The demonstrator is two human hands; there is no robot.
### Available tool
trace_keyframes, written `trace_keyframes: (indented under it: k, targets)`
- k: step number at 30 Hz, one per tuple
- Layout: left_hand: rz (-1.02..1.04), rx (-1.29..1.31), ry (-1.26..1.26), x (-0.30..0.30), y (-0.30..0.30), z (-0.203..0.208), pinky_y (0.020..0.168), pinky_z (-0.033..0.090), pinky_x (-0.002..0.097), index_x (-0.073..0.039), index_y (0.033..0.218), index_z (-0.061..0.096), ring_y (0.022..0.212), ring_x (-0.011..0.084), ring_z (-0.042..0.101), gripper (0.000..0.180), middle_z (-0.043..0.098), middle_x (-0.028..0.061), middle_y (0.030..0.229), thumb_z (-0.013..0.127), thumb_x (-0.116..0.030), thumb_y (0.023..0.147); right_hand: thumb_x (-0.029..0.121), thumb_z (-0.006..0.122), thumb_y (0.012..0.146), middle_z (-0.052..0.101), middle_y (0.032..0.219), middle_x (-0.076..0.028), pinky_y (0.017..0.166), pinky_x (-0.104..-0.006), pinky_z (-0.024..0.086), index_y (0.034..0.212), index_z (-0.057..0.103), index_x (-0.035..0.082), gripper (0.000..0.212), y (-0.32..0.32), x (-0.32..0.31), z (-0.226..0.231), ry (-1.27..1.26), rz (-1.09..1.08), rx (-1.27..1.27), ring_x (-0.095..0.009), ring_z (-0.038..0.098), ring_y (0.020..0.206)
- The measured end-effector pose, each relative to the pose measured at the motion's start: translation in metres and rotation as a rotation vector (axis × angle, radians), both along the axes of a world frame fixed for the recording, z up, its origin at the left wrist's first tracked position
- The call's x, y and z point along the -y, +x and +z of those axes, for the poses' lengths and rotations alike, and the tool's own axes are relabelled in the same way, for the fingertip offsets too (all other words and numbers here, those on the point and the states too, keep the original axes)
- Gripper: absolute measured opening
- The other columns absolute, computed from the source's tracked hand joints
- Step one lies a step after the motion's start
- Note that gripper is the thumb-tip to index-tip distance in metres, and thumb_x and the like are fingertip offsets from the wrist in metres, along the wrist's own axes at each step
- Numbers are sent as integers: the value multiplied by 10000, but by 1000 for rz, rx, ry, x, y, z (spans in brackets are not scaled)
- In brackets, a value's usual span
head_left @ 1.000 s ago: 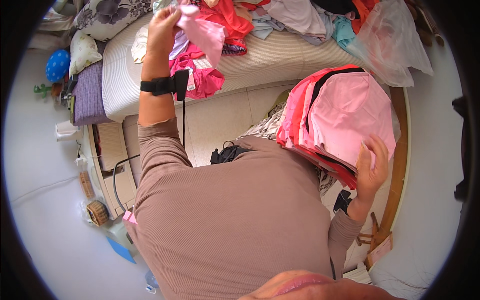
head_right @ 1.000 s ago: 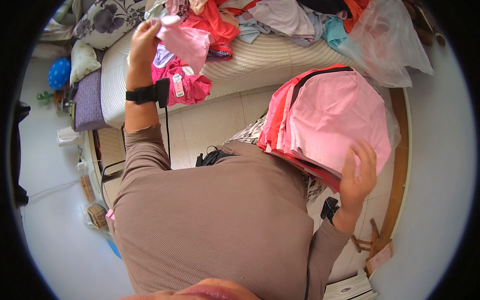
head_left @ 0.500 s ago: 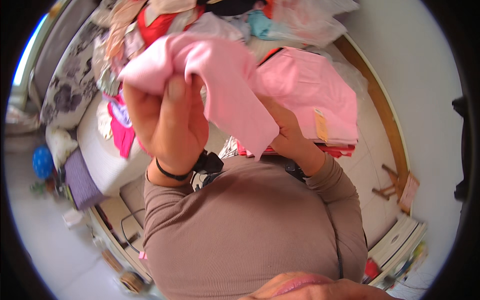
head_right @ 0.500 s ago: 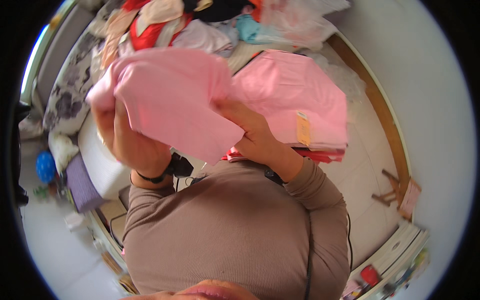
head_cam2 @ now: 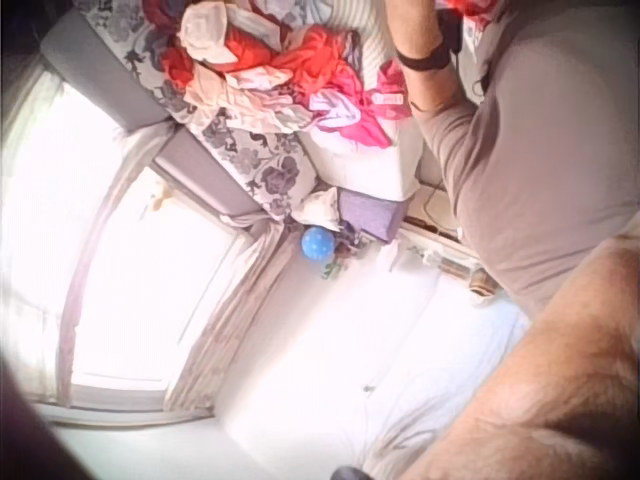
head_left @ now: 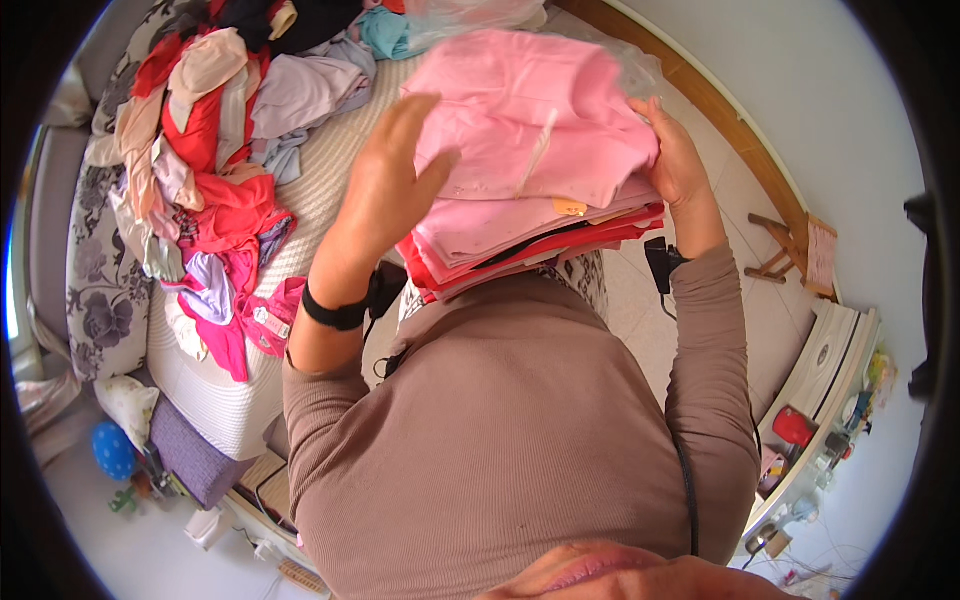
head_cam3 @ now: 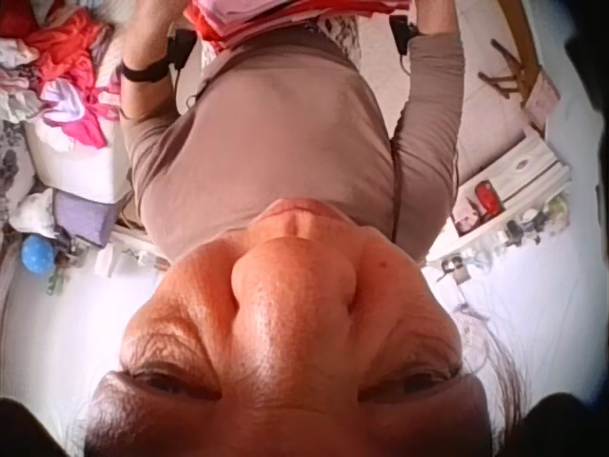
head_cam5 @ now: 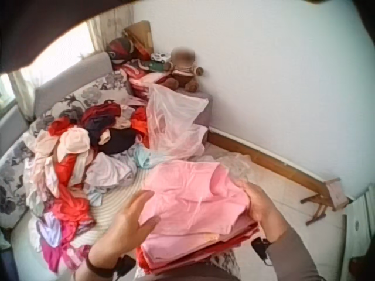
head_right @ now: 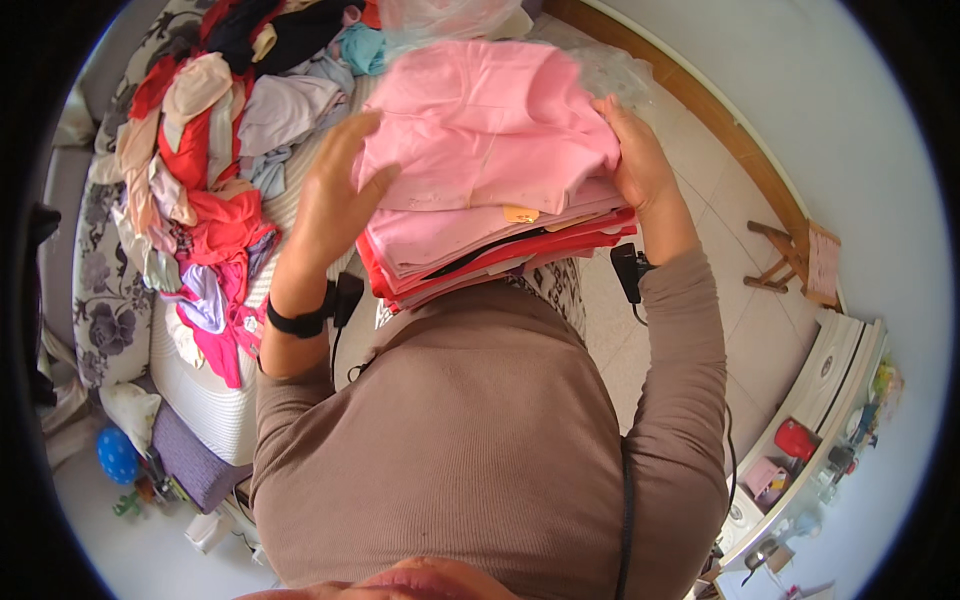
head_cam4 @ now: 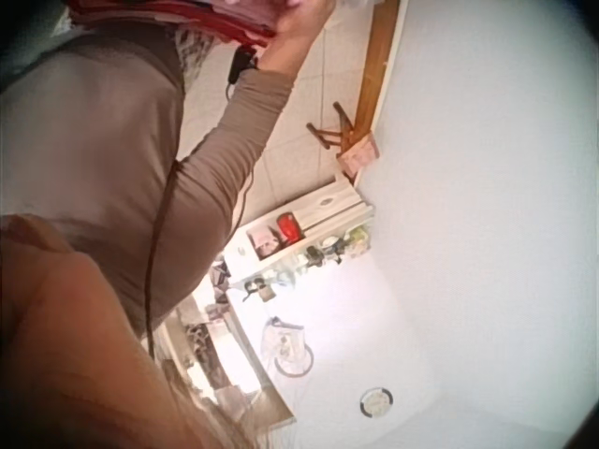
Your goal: The person folds various garments including pink, red, and black items by hand and stacks them into a neat pile on the bed. The person repeatedly picks up each item, aligns edges, and places it on top of the growing stack.
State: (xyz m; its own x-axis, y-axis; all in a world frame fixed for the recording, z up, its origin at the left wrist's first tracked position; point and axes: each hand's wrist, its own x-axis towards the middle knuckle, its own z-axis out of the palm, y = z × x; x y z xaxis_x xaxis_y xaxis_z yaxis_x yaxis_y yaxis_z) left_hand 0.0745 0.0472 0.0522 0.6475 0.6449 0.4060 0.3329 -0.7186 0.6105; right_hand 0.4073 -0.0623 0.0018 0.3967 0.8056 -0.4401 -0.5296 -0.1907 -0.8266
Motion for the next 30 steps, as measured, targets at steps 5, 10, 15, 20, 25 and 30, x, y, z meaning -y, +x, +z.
trace_keyframes:
  k: [5, 10, 15, 20, 25, 30]
  targets:
    - [-28, -250, 57, 9, -21, -34, 1037, 461, 497, -20, 1290, 616, 1284, 407, 538, 503, 556, 223, 1367, 742, -94, 809, 84, 741, 923, 591, 1375, -162, 1086, -392, 472, 1517, 369, -32, 710, 7, 27, -23, 235, 161, 203, -241, 583, 1272]
    - [-113, -358, 69, -4, -37, -38, 1022, 491, 454, -33, 1263, 640, 1251, 421, 561, 455, 564, 211, 1369, 712, -25, 813, -28, 786, 815, 561, 1414, -188, 1121, -395, 436, 1616, 156, -2, 1018, -22, 49, -10, 181, 107, 339, -259, 563, 1310]
    - [-138, -335, 127, -9, -44, -40, 961, 529, 421, -26, 1223, 654, 1164, 367, 633, 398, 627, 187, 1288, 647, 52, 833, -39, 720, 844, 606, 1349, -184, 1093, -364, 458, 1606, 204, 1, 921, -30, 66, 15, 168, 224, 363, -245, 607, 1247]
    - [-85, -73, 253, -36, -48, -13, 799, 575, 391, -9, 1102, 670, 913, 347, 699, 297, 708, 144, 1032, 580, 107, 844, -37, 626, 910, 654, 1275, -122, 1004, -320, 509, 1447, 499, -43, 552, 6, 32, 53, 482, 135, 386, -175, 644, 1128]
    - [-50, -89, -32, -40, -28, 5, 813, 558, 313, 9, 1148, 655, 920, 231, 702, 284, 692, 130, 1034, 730, 30, 875, 44, 599, 992, 640, 1237, -94, 957, -325, 533, 1376, 539, 5, 391, 16, -31, 64, 379, 159, 218, -184, 640, 1114]
    - [-246, -276, 148, 1, 8, -32, 841, 552, 404, -14, 1160, 621, 1025, 337, 639, 430, 628, 157, 1075, 795, -160, 794, 21, 576, 998, 660, 1167, -100, 919, -330, 554, 1348, 518, 11, 354, -8, -38, 78, 485, 186, 87, -197, 673, 1033]
